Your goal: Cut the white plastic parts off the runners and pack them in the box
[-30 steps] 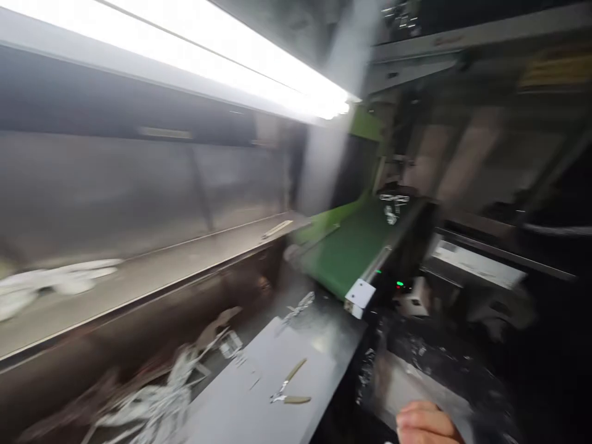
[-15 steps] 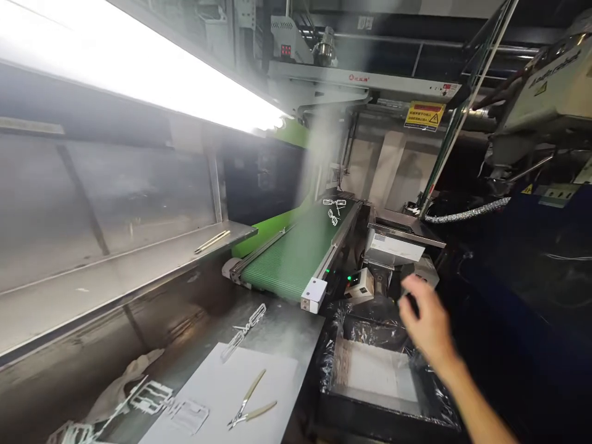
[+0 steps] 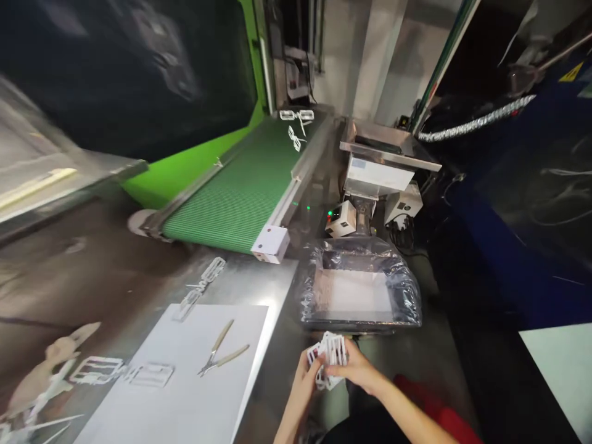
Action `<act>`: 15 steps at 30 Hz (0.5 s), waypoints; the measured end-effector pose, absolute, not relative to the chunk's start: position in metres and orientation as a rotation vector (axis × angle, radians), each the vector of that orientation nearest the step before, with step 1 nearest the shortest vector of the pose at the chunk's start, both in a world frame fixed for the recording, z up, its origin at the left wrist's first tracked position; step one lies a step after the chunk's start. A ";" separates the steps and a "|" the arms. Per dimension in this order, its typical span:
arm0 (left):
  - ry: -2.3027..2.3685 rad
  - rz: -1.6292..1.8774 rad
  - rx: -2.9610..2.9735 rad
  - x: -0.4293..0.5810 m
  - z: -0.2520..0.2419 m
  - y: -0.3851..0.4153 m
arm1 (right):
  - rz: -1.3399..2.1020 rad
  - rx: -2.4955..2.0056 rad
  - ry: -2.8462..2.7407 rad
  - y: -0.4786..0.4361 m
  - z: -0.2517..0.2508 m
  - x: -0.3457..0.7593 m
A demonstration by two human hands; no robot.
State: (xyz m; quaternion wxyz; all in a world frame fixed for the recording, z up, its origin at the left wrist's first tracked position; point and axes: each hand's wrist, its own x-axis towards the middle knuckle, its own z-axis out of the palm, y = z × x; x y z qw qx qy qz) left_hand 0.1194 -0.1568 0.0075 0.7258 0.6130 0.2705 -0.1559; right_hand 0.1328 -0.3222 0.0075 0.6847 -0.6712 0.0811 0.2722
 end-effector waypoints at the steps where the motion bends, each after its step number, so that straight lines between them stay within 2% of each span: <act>1: 0.557 -0.388 1.323 0.132 0.004 -0.171 | 0.594 -1.494 0.219 -0.341 0.004 0.141; 8: 0.469 -0.653 1.115 0.229 -0.024 -0.259 | 0.611 -1.387 0.365 -0.445 -0.032 0.214; 12: 0.510 -0.813 0.966 0.284 -0.073 -0.301 | 0.648 -1.390 0.367 -0.489 -0.072 0.274; 15: 0.567 -0.889 0.905 0.321 -0.124 -0.335 | 0.632 -1.435 0.382 -0.514 -0.122 0.318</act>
